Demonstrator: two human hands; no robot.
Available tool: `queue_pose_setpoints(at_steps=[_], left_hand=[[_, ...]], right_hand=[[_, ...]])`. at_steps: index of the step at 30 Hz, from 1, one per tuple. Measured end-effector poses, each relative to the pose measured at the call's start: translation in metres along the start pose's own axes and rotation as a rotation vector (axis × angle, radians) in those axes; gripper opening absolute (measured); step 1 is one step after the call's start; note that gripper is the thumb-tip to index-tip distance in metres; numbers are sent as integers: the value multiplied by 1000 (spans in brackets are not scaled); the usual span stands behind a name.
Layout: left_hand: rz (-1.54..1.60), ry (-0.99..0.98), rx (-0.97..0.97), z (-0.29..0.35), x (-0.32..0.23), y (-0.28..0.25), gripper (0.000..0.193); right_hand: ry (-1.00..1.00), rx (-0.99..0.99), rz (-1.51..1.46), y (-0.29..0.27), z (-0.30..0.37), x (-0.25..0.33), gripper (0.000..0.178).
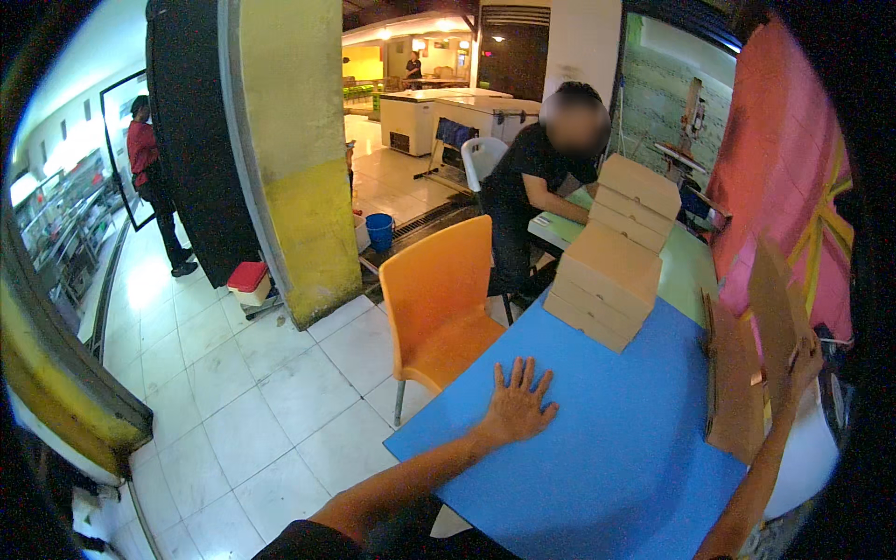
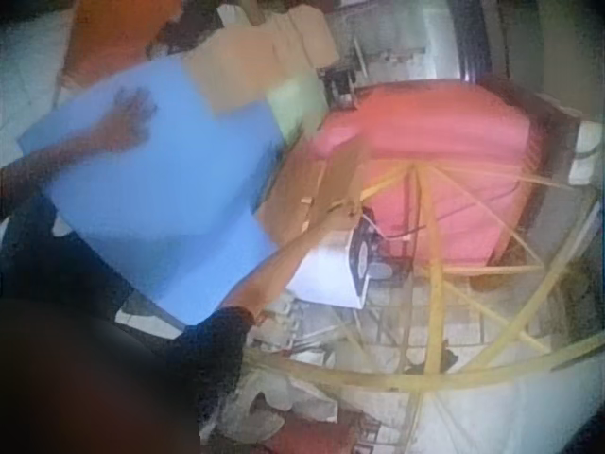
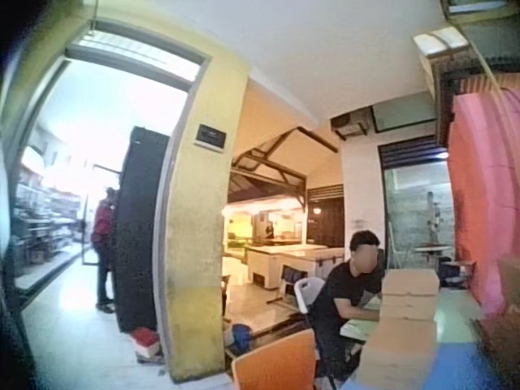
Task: The person assembles flat cardboard pieces into small boxes by folding the flaps and securing them with tape. The person repeatedly picks up a flat piece, folds it into a box shape, and places the finished box on a stack on the table.
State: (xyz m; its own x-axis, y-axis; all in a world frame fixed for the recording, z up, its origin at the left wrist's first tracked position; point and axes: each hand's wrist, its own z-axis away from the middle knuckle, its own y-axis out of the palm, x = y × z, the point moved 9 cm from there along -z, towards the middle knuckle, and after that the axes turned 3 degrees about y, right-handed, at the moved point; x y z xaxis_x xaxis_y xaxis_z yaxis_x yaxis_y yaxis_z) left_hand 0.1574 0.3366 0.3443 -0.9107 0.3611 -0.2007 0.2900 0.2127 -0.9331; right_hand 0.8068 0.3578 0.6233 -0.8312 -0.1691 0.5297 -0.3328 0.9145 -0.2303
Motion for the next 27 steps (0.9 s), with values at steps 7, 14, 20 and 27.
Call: queue_pose_setpoints(at_steps=[7,14,20,27], left_hand=[[31,13,-77,5,0,-5,68],[-66,23,-95,0,-2,4,67],[25,173,-181,-1,10,3,56],[179,308,6,71,2,-9,54]], right_hand=[[91,152,169,-155,187,94,41],[708,605,-4,-296,430,100,42],[393,693,529,-303,453,114,46],[443,721,754,-302,454,85,75]])
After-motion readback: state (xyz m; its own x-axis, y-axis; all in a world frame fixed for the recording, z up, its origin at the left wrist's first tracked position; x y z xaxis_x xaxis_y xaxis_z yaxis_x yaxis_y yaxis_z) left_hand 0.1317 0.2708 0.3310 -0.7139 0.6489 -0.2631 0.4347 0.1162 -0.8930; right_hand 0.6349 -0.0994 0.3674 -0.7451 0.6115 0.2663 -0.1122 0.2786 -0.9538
